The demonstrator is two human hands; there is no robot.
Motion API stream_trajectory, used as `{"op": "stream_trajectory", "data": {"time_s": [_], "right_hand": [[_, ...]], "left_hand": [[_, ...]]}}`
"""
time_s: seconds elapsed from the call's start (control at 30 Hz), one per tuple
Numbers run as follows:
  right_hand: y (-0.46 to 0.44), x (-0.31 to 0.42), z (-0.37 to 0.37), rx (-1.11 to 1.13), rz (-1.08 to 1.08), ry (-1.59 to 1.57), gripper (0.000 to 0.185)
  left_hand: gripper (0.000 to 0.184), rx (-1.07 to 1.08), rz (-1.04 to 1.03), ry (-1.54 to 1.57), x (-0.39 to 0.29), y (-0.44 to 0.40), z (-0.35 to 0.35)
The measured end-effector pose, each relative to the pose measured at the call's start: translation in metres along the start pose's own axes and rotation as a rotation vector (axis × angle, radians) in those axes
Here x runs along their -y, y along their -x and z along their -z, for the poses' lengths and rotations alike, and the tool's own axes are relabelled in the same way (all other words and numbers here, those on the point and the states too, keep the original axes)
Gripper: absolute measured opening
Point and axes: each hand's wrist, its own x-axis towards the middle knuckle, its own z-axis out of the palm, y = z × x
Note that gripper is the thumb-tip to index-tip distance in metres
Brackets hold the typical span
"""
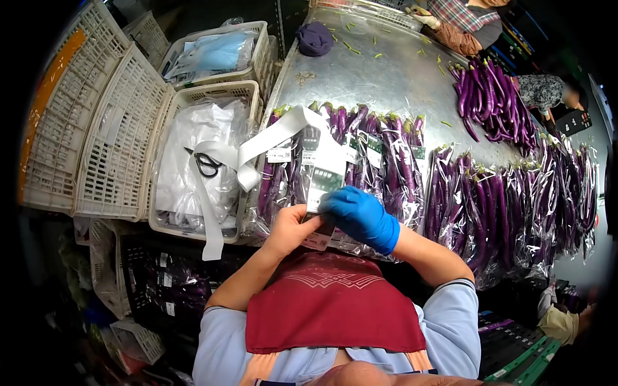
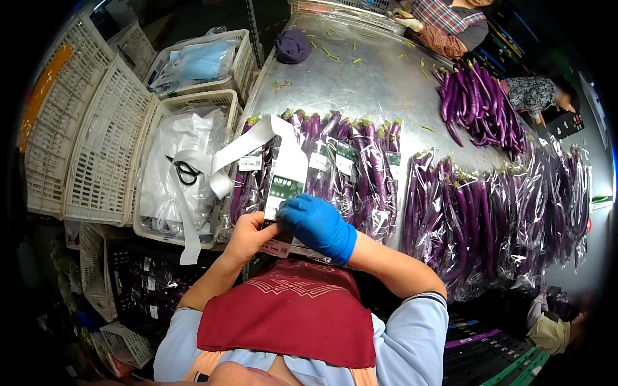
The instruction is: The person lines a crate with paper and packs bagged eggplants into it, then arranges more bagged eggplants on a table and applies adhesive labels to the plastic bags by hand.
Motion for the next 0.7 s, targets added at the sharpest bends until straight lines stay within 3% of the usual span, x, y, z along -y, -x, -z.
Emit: {"op": "stream_trajectory", "data": {"time_s": [0.07, 0.27, 0.37, 0.43, 0.5, 0.57, 0.63, 0.7], "right_hand": [[0.008, -0.002, -0.006, 0.090, -0.041, 0.003, 0.017], [0.017, -0.003, -0.005, 0.090, -0.006, 0.024, 0.017], [0.016, -0.007, 0.001, 0.088, -0.166, -0.185, 0.015], [0.012, -0.013, 0.011, 0.118, -0.425, -0.392, 0.015], [0.016, -0.031, 0.018, -0.108, -0.601, -0.666, 0.017], [0.016, -0.075, 0.043, -0.227, -0.625, -0.570, 0.019], [0.006, -0.097, 0.085, -0.363, -0.597, -0.558, 0.018], [0.003, -0.129, 0.120, -0.383, -0.673, -0.344, 0.015]], "left_hand": [[0.009, -0.025, -0.002, -0.141, -0.010, 0.004, -0.008], [0.014, 0.070, -0.056, -0.402, 0.000, 0.003, -0.007], [0.013, 0.100, 0.051, -0.307, -0.012, 0.007, -0.012], [0.013, 0.105, 0.115, -0.231, -0.013, 0.009, -0.012], [0.016, 0.128, 0.131, -0.229, -0.005, 0.007, -0.005], [0.018, 0.112, 0.199, -0.023, -0.016, 0.013, -0.010], [0.018, 0.107, 0.204, 0.031, -0.015, 0.016, -0.007], [0.019, 0.076, 0.201, 0.045, -0.012, 0.019, -0.004]]}}
